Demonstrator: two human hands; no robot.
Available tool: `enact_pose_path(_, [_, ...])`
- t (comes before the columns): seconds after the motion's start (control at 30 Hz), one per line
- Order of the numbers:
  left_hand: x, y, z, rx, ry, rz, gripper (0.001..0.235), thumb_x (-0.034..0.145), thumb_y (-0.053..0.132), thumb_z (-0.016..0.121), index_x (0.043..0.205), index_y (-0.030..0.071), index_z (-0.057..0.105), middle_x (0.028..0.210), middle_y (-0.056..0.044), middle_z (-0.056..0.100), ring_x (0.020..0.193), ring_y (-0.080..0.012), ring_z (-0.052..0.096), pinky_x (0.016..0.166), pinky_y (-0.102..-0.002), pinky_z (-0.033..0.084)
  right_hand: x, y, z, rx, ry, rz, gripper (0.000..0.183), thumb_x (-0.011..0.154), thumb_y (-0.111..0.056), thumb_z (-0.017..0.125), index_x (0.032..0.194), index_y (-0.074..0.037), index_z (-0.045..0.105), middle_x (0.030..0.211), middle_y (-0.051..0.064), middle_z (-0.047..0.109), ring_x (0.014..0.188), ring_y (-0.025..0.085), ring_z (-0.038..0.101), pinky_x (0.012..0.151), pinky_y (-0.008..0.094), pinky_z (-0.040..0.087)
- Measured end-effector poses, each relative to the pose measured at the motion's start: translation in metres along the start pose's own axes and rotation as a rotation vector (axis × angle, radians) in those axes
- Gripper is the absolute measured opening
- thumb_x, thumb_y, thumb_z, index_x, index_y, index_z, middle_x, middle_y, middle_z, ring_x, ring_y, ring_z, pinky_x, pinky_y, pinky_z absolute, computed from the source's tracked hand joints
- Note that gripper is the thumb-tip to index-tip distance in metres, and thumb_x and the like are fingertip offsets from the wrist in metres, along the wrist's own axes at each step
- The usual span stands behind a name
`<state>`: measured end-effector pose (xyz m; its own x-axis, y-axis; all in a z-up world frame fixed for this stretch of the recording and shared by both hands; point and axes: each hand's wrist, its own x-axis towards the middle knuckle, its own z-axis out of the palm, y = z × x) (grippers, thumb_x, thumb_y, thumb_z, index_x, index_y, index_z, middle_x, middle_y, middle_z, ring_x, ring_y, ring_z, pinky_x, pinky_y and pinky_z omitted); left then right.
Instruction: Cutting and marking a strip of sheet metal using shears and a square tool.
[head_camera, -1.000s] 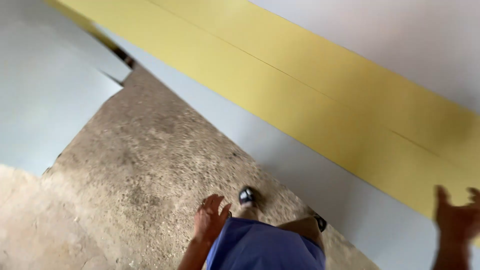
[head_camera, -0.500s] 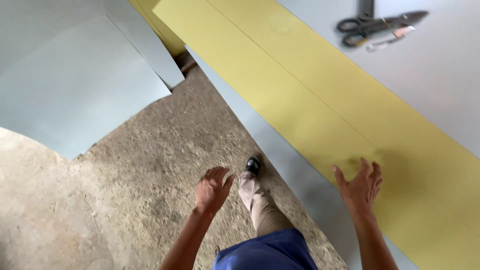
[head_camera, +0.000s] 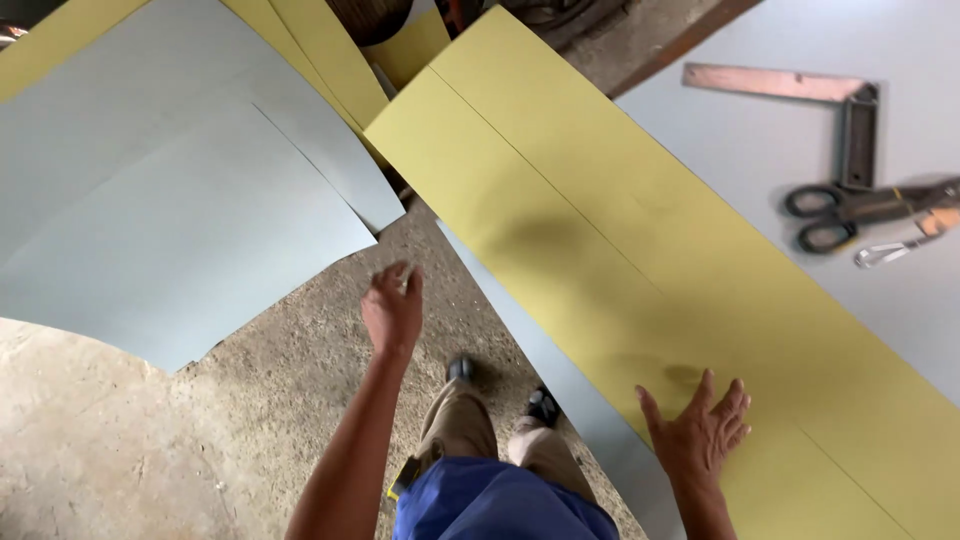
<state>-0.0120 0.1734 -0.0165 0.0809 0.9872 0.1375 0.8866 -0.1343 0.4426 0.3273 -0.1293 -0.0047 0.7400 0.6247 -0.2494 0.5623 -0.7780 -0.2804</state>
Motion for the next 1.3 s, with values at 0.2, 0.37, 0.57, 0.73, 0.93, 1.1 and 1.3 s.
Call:
enact_pose_path(0.2, [0.153,-0.056,0.078,-0.398,0.062,-0.584,0.03,0.091,0.033,0.078,0.106,0.007,0.079,0.101,-0.012,0.081,0.081,-0.017,0.078,0.073,-0.032,0.063,0.034,-0.043,0.022,-0.145,-0.064,0.195,0.128,0.069,-0.08,0.067,0.163,-0.005,0.024,0.168,0.034,0.009,0.156,0.052,0.005,0.117,0.071,0.014])
enact_pose_path(0.37, [0.23,-0.106,0.126,-0.383,-0.032,-0.652,0.051,0.093,0.034,0.078,0.135,0.009,0.063,0.112,-0.016,0.075,0.094,-0.0279,0.073,0.082,-0.04,0.059,0.044,-0.009,0.046,-0.17,-0.087,0.226,0.144,0.06,-0.08,0.075,0.161,0.005,0.016,0.165,0.039,0.006,0.157,0.049,0.0,0.123,0.059,0.01])
enact_pose_path(0.57, [0.318,-0.124,0.082,0.116,-0.61,-0.14,0.08,0.087,0.004,0.068,0.159,0.033,0.049,0.144,-0.016,0.057,0.118,-0.0309,0.061,0.077,-0.038,0.066,0.039,0.023,0.061,-0.19,-0.03,0.267,0.144,0.052,-0.07,0.081,0.163,0.0,0.021,0.173,0.033,0.004,0.163,0.043,0.0,0.127,0.057,0.014])
enact_pose_path(0.73, [0.364,-0.106,0.06,0.45,-0.921,0.389,0.07,0.085,0.04,0.077,0.141,0.009,0.049,0.142,-0.016,0.053,0.13,-0.0303,0.05,0.109,-0.048,0.04,0.04,0.004,0.044,-0.21,-0.179,0.377,0.146,0.056,-0.07,0.081,0.164,-0.002,0.011,0.171,0.028,-0.005,0.16,0.039,-0.008,0.123,0.055,0.012])
enact_pose_path(0.93, [0.367,-0.114,0.079,0.607,-1.107,0.555,0.052,0.101,0.038,0.062,0.139,0.003,0.051,0.126,-0.014,0.067,0.118,-0.0247,0.063,0.113,-0.041,0.039,0.036,-0.042,0.027,-0.19,-0.195,0.429,0.144,0.056,-0.07,0.079,0.164,-0.005,0.011,0.173,0.021,-0.005,0.163,0.032,-0.008,0.124,0.051,0.016])
enact_pose_path(1.1, [0.355,-0.143,0.108,0.551,-0.903,0.669,0.06,0.09,0.036,0.066,0.136,0.001,0.049,0.11,-0.017,0.071,0.108,-0.0263,0.066,0.114,-0.043,0.034,0.036,-0.051,0.026,-0.188,-0.187,0.457,0.142,0.056,-0.071,0.077,0.165,-0.007,0.012,0.174,0.02,-0.005,0.162,0.032,-0.006,0.123,0.051,0.02])
enact_pose_path(1.3, [0.364,-0.14,0.085,0.497,-1.068,0.569,0.041,0.102,0.04,0.056,0.122,0.005,0.064,0.11,-0.015,0.074,0.108,-0.0271,0.069,0.108,-0.042,0.044,0.036,-0.08,0.011,-0.194,-0.166,0.481,0.137,0.056,-0.073,0.072,0.163,-0.01,0.014,0.175,0.017,-0.007,0.163,0.032,-0.006,0.118,0.058,0.024])
